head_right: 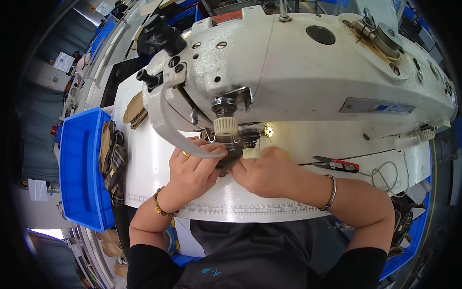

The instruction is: The recorder is using an industrial sewing machine to sew the components of a shoe upper, specifically a sandal strap.

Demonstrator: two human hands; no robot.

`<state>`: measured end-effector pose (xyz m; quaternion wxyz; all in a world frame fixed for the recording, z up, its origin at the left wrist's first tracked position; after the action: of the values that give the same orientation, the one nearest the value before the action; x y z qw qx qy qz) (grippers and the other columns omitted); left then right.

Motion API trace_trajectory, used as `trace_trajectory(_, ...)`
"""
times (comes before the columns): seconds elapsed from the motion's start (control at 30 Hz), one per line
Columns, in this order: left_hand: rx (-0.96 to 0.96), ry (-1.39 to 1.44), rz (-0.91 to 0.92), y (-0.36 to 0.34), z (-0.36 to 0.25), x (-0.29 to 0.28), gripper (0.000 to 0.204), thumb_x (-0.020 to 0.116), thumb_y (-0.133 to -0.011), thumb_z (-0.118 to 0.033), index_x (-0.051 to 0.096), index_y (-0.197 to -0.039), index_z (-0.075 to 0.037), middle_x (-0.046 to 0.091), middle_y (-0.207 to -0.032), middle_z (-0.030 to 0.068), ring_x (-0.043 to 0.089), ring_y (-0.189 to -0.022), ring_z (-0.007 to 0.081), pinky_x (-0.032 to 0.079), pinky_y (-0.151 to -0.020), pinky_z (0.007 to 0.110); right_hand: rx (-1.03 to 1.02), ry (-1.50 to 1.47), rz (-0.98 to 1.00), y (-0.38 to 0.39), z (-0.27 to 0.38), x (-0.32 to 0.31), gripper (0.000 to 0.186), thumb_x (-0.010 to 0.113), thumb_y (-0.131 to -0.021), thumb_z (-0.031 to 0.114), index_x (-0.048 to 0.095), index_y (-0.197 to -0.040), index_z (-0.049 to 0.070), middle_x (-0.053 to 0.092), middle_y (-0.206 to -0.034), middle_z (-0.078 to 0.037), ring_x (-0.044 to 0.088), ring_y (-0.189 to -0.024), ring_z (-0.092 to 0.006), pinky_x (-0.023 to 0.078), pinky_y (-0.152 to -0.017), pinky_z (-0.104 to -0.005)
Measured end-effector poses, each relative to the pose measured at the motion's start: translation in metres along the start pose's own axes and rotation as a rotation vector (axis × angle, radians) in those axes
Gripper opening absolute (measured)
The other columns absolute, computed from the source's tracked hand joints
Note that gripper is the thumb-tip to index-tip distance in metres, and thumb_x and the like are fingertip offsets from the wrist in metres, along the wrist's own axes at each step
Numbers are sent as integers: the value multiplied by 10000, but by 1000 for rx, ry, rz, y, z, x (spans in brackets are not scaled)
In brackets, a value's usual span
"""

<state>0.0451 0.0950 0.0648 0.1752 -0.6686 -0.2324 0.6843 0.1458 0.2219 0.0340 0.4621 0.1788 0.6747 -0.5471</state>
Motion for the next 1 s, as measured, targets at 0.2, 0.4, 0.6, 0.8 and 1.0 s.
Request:
trace_trajectory(0.2,42,32,-61,-1,10,10,318,710,-599,-85,683,-916,-87,678,-916,3,630,-874,194,519,-840,356,159,40,-14,1,-18,4,158,696,-715,134,615,-829,60,577,-617,-46,611,-512,-195,482,-434,-339)
trace_trajectory(0.4,-34,82,-153,1,13,16,254,682,-519,-81,631,-768,-96,575,-737,14,571,-708,209,490,-709,346,59,348,87,4,-10,17,217,684,-850,270,582,-754,104,570,-732,-23,520,-506,-164,381,-423,-320)
trace_trajectory(0.6,-33,23,-200,0,17,18,256,664,-511,-75,619,-762,-100,535,-695,14,543,-661,207,484,-708,343,56,125,-58,-1,-11,13,140,649,-672,112,572,-771,50,594,-671,-40,555,-476,-181,464,-441,-333)
trace_trajectory(0.8,24,19,-183,-4,18,11,268,715,-558,-109,665,-822,-113,569,-719,-20,575,-688,169,507,-806,342,32,240,-62,-4,-12,7,114,655,-665,106,562,-715,65,572,-653,-39,569,-482,-195,466,-428,-337)
trace_trajectory(1.0,111,-15,-253,1,9,9,211,737,-624,-106,674,-824,-128,559,-729,-35,568,-687,133,501,-795,343,98,169,-127,-5,-14,5,117,655,-652,108,578,-728,63,552,-622,-38,579,-491,-200,468,-432,-342)
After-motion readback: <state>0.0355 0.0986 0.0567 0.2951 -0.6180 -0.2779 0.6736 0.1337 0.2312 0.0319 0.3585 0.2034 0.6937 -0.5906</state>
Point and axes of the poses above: each hand's wrist, its own y-axis away from the middle knuckle, its own x-axis out of the palm, z = x × y, the point moved 4 cm from there along -y, towards the middle knuckle
